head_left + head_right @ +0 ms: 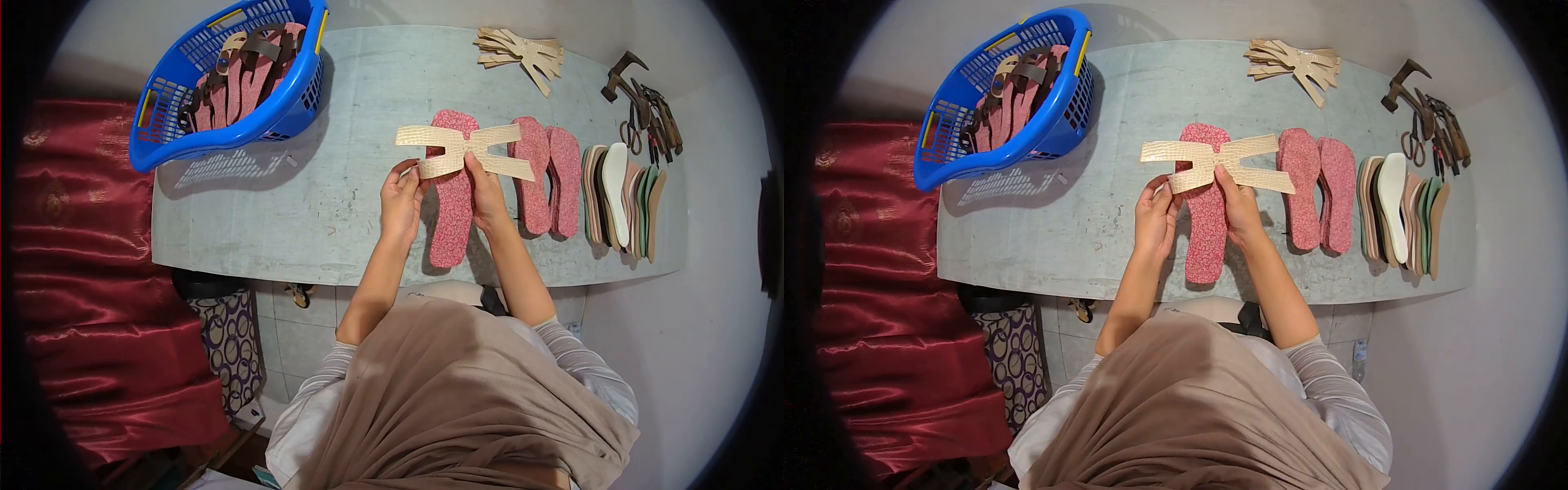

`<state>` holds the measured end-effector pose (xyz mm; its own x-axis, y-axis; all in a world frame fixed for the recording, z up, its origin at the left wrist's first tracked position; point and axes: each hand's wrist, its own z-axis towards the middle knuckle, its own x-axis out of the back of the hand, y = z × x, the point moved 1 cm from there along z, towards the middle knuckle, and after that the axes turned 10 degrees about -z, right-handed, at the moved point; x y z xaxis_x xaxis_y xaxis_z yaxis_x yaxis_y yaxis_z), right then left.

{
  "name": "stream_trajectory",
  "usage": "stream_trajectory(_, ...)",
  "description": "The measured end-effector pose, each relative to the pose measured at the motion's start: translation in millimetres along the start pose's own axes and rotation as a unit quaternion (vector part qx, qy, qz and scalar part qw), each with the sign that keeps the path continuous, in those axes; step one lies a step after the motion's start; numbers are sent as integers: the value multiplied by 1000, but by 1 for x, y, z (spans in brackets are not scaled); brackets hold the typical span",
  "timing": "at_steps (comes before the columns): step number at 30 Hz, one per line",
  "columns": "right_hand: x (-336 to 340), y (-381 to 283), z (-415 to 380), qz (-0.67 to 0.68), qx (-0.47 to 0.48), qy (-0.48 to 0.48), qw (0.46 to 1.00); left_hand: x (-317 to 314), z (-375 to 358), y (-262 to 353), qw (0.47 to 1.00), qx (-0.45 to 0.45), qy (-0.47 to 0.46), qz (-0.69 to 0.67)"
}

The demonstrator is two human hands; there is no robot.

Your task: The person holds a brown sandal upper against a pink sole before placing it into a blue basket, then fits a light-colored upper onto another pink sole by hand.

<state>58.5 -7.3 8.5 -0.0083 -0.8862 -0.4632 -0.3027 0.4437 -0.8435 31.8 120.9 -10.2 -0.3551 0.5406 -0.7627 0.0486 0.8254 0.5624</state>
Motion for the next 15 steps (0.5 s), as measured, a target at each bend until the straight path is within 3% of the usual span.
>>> stream_trajectory(4, 0, -4, -2, 3, 9, 14, 1000, -12, -7, 3, 999, 0, -37, 32)
stream_trajectory(7, 2, -4, -1, 1, 14, 22, 1000, -14, -11, 4, 997, 3, -73, -21)
stream_trajectory(10, 2, -4, -2, -3, 18, 17, 1000, -17, -13, 3, 986, -45, -132, 87)
stream_trajectory(15, -5, -5, -7, -6, 12, 23, 1000, -21, -12, 1, 992, -3, -116, 55)
